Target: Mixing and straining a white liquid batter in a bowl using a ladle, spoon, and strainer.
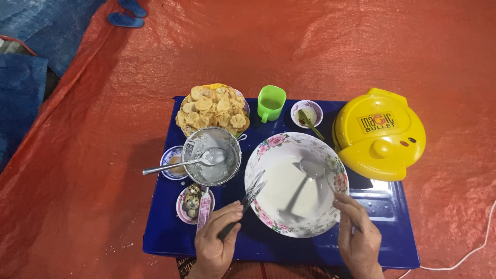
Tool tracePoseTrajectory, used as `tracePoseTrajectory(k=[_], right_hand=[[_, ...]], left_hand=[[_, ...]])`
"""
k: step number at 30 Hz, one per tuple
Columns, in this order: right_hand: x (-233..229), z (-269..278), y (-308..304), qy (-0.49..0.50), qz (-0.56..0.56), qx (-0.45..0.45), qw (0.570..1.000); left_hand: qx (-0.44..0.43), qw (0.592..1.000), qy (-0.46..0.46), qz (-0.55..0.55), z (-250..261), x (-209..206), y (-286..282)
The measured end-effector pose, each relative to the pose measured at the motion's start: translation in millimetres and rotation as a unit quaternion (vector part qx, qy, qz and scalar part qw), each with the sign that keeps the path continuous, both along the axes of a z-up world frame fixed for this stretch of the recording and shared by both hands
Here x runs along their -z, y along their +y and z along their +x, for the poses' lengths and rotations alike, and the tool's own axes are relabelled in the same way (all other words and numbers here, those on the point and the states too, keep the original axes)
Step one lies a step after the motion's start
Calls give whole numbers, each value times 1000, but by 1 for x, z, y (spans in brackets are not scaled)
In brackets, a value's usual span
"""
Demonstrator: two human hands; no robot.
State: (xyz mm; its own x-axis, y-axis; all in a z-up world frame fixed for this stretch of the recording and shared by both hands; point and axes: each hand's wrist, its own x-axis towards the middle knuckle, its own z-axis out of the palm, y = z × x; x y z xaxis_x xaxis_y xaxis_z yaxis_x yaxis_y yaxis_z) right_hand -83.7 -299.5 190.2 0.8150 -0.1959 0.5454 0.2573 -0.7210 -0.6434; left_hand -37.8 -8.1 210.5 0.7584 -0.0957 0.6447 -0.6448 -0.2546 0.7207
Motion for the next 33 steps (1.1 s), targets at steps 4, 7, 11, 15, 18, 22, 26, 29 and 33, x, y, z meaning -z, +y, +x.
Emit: tracePoseTrajectory(k=[4, 7, 11, 15, 18, 22, 26, 29, 33], right_hand=[[-12, -7, 11, 5, 12, -47, 999], [-14, -5, 13, 6, 103, -78, 992], [-4, 8, 9, -33, 20, -42, 998], [-7, -3, 6, -3, -6, -26, 1000], [-3, -20, 4, 46, 158, 19, 986], [-9, -6, 6, 21, 283, -17, 959], [-7, 8, 10, 56, 353, 12, 934], [-21, 7, 14, 18, 349, 26, 936], [-31, -5, 11, -99, 294, 53, 949]], left_hand=[[20, 1000, -1, 15, -2, -1, -2], [-8, 1000, -3, -10, -1, -2, -1], [18, 999, 20, -28, 4, 9, -5], [57, 997, 46, -18, -3, 1, -5], [57, 994, 86, -30, -6, 0, 3], [39, 997, 55, -28, -7, 3, 13], [1, 998, 56, -41, -9, 3, 22], [-7, 997, 38, -73, -6, 6, 30], [-7, 983, 115, -141, -4, 7, 25]])
